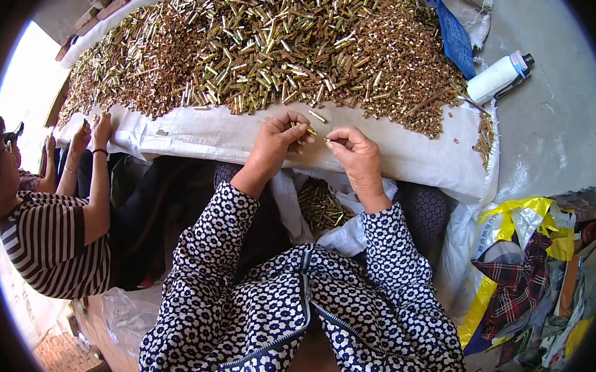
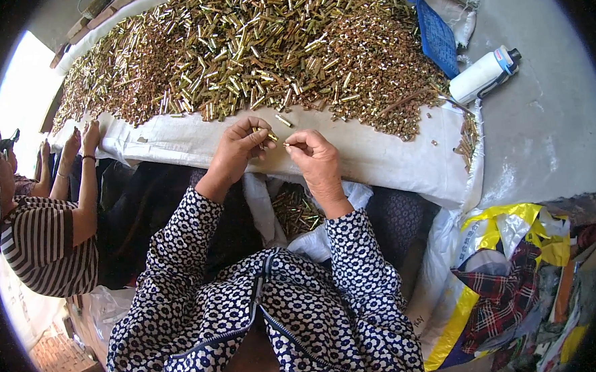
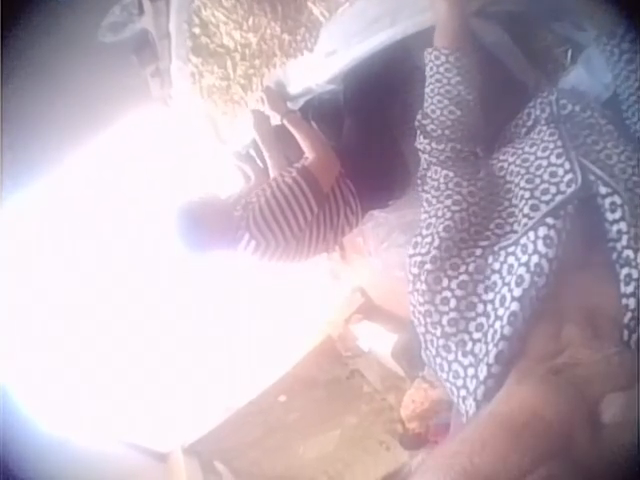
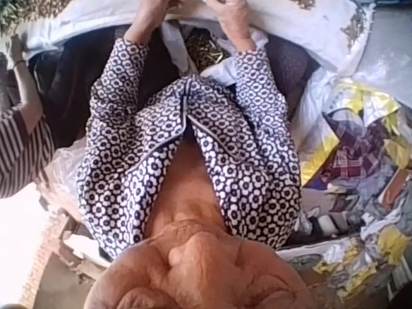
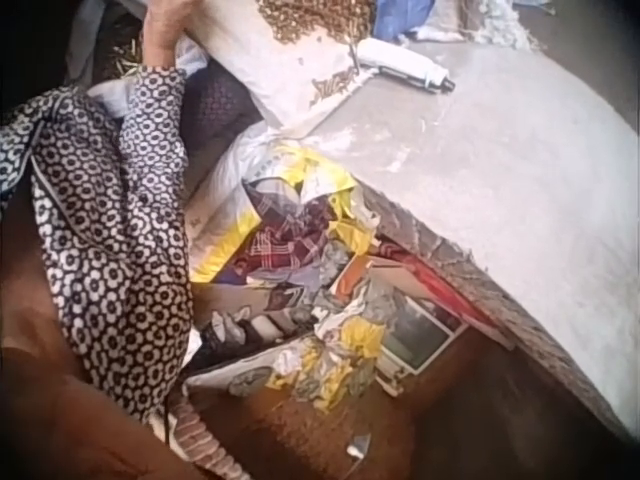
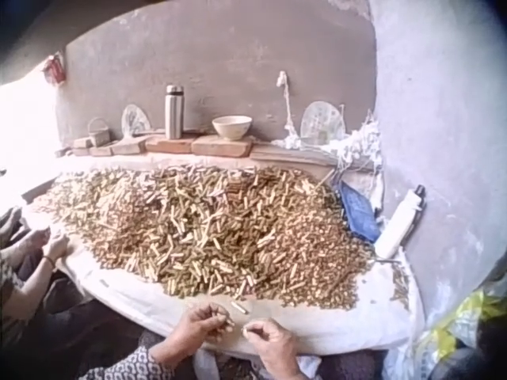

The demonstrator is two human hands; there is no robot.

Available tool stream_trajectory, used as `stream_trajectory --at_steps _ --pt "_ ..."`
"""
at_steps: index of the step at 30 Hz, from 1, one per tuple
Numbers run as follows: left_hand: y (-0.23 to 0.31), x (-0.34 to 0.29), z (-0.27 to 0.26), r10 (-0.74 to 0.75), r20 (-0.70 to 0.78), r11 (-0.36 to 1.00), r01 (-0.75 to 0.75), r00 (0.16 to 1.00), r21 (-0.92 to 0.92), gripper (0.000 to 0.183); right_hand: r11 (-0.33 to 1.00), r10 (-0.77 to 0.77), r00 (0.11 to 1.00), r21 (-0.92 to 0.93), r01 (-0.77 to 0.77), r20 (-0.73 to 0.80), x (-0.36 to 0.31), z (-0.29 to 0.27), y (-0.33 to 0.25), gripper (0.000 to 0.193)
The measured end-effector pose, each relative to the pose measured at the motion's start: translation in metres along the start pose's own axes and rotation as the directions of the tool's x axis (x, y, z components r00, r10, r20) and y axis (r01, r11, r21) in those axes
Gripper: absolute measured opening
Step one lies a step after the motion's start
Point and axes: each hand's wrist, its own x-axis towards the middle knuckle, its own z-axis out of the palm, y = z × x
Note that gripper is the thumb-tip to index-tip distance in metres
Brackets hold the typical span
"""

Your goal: The person picks up metal casings and small components from the table, fits them together by hand, and drops the assembled pieces into a bag.

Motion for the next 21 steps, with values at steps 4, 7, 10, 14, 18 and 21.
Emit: stream_trajectory --at_steps 4,7,10,14,18,21 --pt "-0.004 -0.005 -0.001 -0.011 0.050 0.999 0.014 0.999 -0.051 0.010 0.999 0.022 1.000 0.039 -0.022 -0.005 -0.004 0.003 0.005 0.007" --pt "-0.008 -0.007 0.002 0.009 0.054 0.996 -0.005 0.998 -0.087 0.010 0.988 0.050 0.999 0.148 -0.051 0.010 -0.005 0.003 0.005 0.013" --pt "-0.010 -0.009 0.004 0.006 0.039 0.993 -0.001 0.999 -0.121 0.010 0.984 0.039 0.999 0.173 -0.038 0.000 -0.005 0.003 0.007 0.013" --pt "-0.013 -0.009 0.003 0.009 0.057 0.983 0.002 0.998 -0.185 0.009 0.981 0.050 0.999 0.186 -0.049 0.000 -0.007 0.003 0.009 0.012" --pt "-0.015 -0.009 0.005 0.027 0.073 0.982 -0.013 0.997 -0.191 0.009 0.988 0.024 1.000 0.155 -0.021 -0.019 -0.008 0.003 0.014 0.011" --pt "-0.016 -0.009 0.006 0.066 0.077 0.983 -0.052 0.995 -0.175 0.009 0.992 -0.007 1.000 0.123 0.010 -0.026 -0.008 0.002 0.016 0.010"
